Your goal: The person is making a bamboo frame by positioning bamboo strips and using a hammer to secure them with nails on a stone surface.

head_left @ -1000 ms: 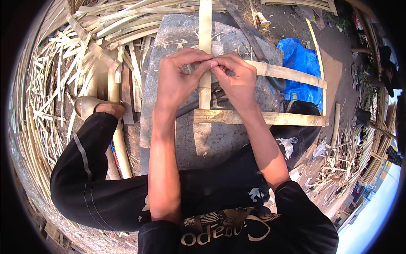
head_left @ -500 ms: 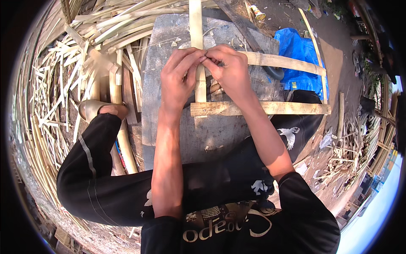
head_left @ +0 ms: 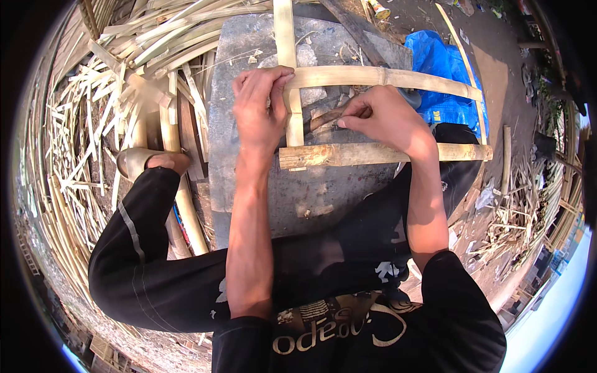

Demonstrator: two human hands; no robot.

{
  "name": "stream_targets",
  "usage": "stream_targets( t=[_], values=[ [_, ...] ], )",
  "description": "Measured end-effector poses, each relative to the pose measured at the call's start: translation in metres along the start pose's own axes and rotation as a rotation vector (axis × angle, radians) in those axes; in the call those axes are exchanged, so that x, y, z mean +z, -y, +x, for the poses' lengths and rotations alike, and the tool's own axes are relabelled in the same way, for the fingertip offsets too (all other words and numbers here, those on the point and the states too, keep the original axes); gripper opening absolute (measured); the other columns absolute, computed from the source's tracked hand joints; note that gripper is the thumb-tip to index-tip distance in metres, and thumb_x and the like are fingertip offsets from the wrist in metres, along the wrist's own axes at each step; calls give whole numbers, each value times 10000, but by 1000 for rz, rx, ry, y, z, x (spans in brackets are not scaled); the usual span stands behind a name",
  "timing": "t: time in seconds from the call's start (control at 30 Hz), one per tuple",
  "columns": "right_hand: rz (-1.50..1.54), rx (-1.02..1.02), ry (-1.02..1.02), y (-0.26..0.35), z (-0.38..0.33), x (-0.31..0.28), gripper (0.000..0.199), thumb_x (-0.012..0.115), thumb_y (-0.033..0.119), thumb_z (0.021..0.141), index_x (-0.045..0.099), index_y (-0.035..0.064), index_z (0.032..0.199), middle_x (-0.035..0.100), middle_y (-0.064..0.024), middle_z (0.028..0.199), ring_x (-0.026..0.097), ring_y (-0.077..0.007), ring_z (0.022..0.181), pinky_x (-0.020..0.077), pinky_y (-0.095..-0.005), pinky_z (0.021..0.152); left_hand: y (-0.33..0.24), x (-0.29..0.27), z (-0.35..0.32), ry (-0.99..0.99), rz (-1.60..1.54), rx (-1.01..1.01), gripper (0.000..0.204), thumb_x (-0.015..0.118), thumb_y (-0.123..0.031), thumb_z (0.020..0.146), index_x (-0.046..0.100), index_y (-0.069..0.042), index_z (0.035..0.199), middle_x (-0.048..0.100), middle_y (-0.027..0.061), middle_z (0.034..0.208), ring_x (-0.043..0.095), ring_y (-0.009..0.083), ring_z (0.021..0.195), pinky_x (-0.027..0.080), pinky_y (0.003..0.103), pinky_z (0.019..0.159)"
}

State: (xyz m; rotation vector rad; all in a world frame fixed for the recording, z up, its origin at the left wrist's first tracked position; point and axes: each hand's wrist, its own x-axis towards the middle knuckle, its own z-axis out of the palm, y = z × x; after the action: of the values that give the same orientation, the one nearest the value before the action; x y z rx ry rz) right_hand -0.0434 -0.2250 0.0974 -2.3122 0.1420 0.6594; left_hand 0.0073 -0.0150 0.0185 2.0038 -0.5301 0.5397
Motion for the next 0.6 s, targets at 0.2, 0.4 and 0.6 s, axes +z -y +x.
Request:
stream_targets(
  t=[0.2,0.4,0.6],
  values=[
    [-240,-169,56,-29,16,30,568,795,176,823,598,57,1341,714,-203,958,690,-342,909,532,-443,815,5,-2,0,2,59,-13,104,737,-56,875,755,-124,951,768,-5,923,693,143,811,395,324,923],
    [-193,-65,110,-30,32,31,504,861,273,765,681,47,1179,708,-228,991,663,-364,1031,525,-466,838,6,0,-2,-4,43,-25,113,690,-22,892,712,-120,942,748,-3,889,681,173,772,386,319,891],
    [-174,-12,-79,-36,27,41,586,912,443,671,738,-11,997,685,-206,742,697,-343,783,531,-427,728,0,8,-5,-6,30,14,151,674,32,871,684,-70,981,710,66,916,678,251,863,469,364,823]
  ],
)
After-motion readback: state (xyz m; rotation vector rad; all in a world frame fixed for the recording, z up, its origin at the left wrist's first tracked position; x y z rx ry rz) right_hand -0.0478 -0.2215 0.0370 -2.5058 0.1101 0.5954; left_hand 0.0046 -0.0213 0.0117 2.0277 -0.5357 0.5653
